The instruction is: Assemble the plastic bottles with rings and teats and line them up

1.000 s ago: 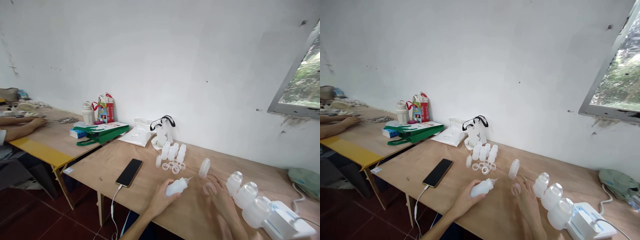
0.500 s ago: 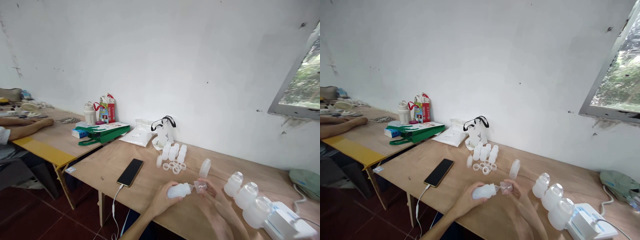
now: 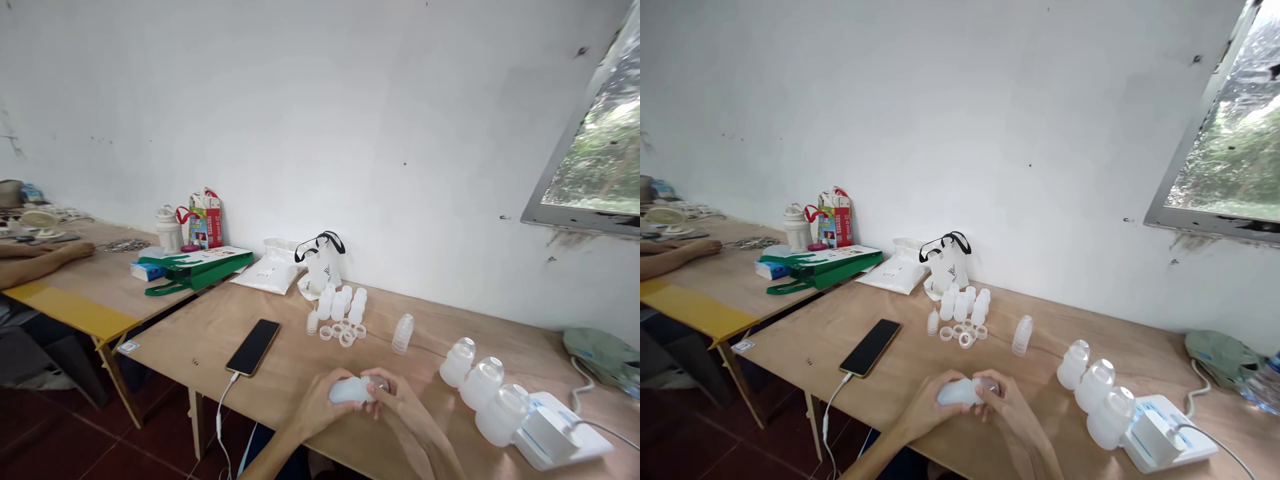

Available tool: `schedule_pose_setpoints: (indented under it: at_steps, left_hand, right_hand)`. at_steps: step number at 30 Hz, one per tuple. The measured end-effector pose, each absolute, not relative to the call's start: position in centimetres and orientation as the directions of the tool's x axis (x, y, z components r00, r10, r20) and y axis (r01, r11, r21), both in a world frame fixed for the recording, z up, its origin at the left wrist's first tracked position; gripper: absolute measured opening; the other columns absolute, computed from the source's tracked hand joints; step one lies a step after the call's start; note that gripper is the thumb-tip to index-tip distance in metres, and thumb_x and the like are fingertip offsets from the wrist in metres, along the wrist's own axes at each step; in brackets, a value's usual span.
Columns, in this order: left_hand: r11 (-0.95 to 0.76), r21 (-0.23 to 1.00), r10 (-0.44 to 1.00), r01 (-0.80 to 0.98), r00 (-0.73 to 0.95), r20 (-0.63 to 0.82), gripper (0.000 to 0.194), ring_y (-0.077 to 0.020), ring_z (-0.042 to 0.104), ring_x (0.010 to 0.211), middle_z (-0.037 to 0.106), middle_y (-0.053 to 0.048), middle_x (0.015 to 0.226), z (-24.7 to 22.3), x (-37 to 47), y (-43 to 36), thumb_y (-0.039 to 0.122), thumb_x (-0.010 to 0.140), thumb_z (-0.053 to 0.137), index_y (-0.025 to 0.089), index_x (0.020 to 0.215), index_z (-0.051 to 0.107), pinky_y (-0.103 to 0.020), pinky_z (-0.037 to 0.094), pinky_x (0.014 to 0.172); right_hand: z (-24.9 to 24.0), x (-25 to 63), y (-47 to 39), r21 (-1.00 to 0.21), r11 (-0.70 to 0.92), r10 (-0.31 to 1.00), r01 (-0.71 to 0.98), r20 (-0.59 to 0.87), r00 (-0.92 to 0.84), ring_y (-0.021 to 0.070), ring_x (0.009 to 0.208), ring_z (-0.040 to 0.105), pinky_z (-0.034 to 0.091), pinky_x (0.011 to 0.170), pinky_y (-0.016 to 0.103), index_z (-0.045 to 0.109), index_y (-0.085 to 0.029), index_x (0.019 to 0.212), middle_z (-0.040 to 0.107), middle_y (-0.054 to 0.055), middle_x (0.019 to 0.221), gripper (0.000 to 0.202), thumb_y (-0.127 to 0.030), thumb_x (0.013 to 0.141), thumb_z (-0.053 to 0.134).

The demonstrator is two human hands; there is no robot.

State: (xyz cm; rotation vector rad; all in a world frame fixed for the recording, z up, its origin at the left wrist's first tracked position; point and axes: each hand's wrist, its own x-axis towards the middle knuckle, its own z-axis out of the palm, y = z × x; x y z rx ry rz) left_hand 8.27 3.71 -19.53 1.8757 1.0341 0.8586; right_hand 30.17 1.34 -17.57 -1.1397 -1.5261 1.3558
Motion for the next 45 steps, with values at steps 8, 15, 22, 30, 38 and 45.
schedule_pose_setpoints:
  at_steps: [8, 15, 22, 30, 38, 45]
  left_hand:
    - [-0.396, 0.822, 0.878, 0.409, 0.43, 0.209, 0.048, -0.0302, 0.067, 0.113, 0.075, -0.002, 0.121, -19.9, 8.5, 3.5, 0.051, 0.078, 0.082, 0.028, 0.119, 0.07, -0.035, 0.047, 0.099]
    - [-0.446, 0.827, 0.82, 0.341, 0.525, 0.226, 0.047, -0.0277, 0.06, 0.126, 0.066, -0.004, 0.135, -19.7, 7.7, 3.2, 0.055, 0.094, 0.064, 0.031, 0.135, 0.06, -0.038, 0.045, 0.109]
    - [-0.548, 0.775, 0.723, 0.316, 0.644, 0.249, 0.054, -0.0278, 0.05, 0.14, 0.054, -0.007, 0.153, -19.5, 7.7, 3.0, 0.051, 0.103, 0.052, 0.031, 0.153, 0.044, -0.044, 0.038, 0.12]
    - [-0.68, 0.557, 0.685, 0.477, 0.685, 0.25, 0.039, -0.0307, 0.051, 0.14, 0.059, -0.006, 0.15, -19.7, 8.2, 3.0, 0.042, 0.099, 0.062, 0.031, 0.137, 0.064, -0.05, 0.035, 0.122]
    - [-0.714, 0.519, 0.668, 0.471, 0.681, 0.3, 0.036, -0.0269, 0.054, 0.137, 0.062, -0.003, 0.145, -20.4, 8.4, 3.2, 0.039, 0.099, 0.063, 0.03, 0.134, 0.064, -0.045, 0.037, 0.12]
    - [-0.747, 0.449, 0.648, 0.491, 0.689, 0.324, 0.035, -0.0235, 0.053, 0.136, 0.061, -0.002, 0.145, -21.3, 8.4, 3.4, 0.041, 0.101, 0.059, 0.029, 0.134, 0.061, -0.042, 0.038, 0.119]
  right_hand:
    - [-18.5, 28.6, 1.4, -0.98, -0.157, 0.959, 0.124, -0.181, -0.219, 0.0046, 0.023, 0.035, 0.015, 0.023, 0.015, 0.048, -0.025, 0.088, 0.053, -0.012, 0.049, 0.06, -0.083, 0.079, 0.06]
    - [-18.6, 28.2, 1.3, -0.971, -0.004, 0.995, 0.241, -0.028, -0.094, 0.0052, 0.029, 0.033, 0.018, 0.029, 0.019, 0.054, -0.026, 0.092, 0.051, -0.011, 0.054, 0.051, -0.075, 0.082, 0.063]
    - [-16.4, 28.2, 0.6, -0.834, 0.194, 0.974, 0.517, 0.228, 0.003, 0.0183, 0.062, 0.057, 0.041, 0.06, 0.029, 0.058, -0.028, 0.086, 0.064, -0.003, 0.07, 0.028, -0.052, 0.083, 0.07]
    - [-14.7, 34.8, -0.1, -0.595, -0.111, 0.929, 0.796, 0.221, 0.295, 0.0283, 0.076, 0.067, 0.04, 0.065, 0.035, 0.055, -0.028, 0.078, 0.072, 0.003, 0.077, 0.031, -0.058, 0.086, 0.058]
    - [-14.7, 40.5, -1.6, -0.59, -0.134, 0.866, 0.796, 0.321, 0.384, 0.0223, 0.059, 0.065, 0.043, 0.052, 0.031, 0.055, -0.03, 0.086, 0.072, 0.001, 0.08, 0.03, -0.06, 0.081, 0.059]
    - [-13.9, 39.9, -1.0, -0.753, -0.073, 0.859, 0.655, 0.286, 0.425, 0.0204, 0.045, 0.059, 0.047, 0.05, 0.031, 0.062, -0.028, 0.112, 0.064, -0.004, 0.057, 0.048, -0.066, 0.083, 0.057]
